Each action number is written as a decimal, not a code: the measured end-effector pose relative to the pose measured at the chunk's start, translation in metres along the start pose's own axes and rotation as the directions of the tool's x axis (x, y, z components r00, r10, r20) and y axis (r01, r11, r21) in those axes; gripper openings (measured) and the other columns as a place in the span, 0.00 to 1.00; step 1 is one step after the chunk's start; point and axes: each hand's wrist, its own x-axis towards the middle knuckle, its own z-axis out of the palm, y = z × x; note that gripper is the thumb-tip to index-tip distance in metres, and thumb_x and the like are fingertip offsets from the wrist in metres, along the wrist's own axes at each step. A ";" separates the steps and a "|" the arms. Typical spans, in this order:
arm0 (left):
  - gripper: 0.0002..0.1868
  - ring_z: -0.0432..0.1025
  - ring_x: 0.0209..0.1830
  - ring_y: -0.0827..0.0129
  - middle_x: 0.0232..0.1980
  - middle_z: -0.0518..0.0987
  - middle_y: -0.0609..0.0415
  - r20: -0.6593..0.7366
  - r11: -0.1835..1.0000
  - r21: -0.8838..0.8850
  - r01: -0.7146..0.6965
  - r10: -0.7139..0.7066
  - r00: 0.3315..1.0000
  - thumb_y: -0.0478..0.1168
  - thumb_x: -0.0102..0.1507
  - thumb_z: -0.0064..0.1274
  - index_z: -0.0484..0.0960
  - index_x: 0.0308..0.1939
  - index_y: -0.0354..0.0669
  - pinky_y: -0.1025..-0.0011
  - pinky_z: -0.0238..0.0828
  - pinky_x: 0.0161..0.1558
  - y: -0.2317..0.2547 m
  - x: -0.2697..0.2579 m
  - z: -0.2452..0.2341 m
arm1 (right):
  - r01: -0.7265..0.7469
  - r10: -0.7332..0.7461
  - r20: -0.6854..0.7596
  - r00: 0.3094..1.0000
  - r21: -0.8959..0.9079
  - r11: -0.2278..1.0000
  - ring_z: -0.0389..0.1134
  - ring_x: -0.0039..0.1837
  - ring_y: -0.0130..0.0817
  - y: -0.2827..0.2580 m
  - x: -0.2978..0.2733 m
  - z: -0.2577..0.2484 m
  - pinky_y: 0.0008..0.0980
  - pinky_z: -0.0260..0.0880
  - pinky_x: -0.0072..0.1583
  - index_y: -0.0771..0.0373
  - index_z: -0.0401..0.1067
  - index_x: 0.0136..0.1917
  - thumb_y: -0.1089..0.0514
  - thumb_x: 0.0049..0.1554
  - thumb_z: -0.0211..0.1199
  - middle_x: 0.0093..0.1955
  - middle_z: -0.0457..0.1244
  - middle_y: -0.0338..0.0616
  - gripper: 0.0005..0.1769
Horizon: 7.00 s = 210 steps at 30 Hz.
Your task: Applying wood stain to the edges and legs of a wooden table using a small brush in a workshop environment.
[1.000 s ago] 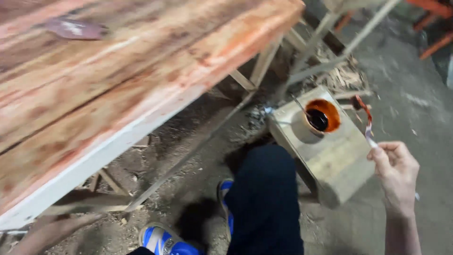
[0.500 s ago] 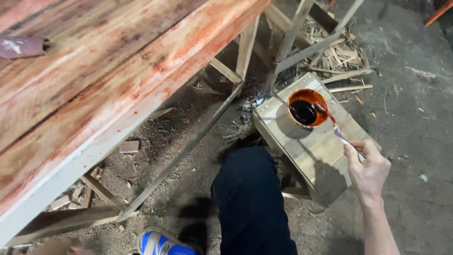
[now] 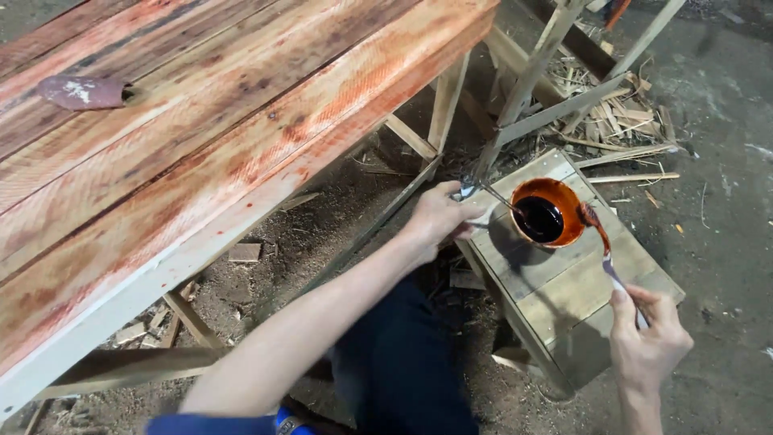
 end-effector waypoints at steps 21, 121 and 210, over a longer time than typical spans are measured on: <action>0.04 0.76 0.27 0.71 0.31 0.80 0.51 -0.006 0.818 -0.348 -0.458 0.486 0.874 0.31 0.68 0.51 0.81 0.45 0.38 0.74 0.81 0.32 -0.010 0.029 0.035 | -0.160 0.156 0.052 0.986 0.078 0.984 0.67 0.42 0.31 0.002 0.000 0.004 0.28 0.67 0.45 0.70 0.75 0.52 0.67 0.64 0.66 0.44 0.69 0.47 0.04; 0.11 0.80 0.34 0.63 0.42 0.85 0.45 -0.990 0.924 0.104 -0.369 0.130 0.048 0.33 0.68 0.52 0.83 0.53 0.33 0.71 0.82 0.42 -0.239 -0.331 -0.228 | 0.234 -0.720 0.516 0.464 0.713 0.661 0.72 0.47 0.29 -0.307 0.083 0.195 0.25 0.72 0.52 0.64 0.76 0.50 0.62 0.55 0.63 0.46 0.70 0.42 0.09; 0.29 0.65 0.68 0.40 0.64 0.73 0.30 -0.968 0.753 -0.112 -0.648 0.065 0.243 0.23 0.62 0.40 0.70 0.69 0.29 0.45 0.60 0.65 -0.188 -0.343 -0.247 | -0.813 -0.299 0.828 0.474 0.542 0.213 0.62 0.42 0.28 -0.390 -0.165 0.260 0.26 0.60 0.49 0.56 0.75 0.49 0.63 0.58 0.66 0.43 0.66 0.40 0.06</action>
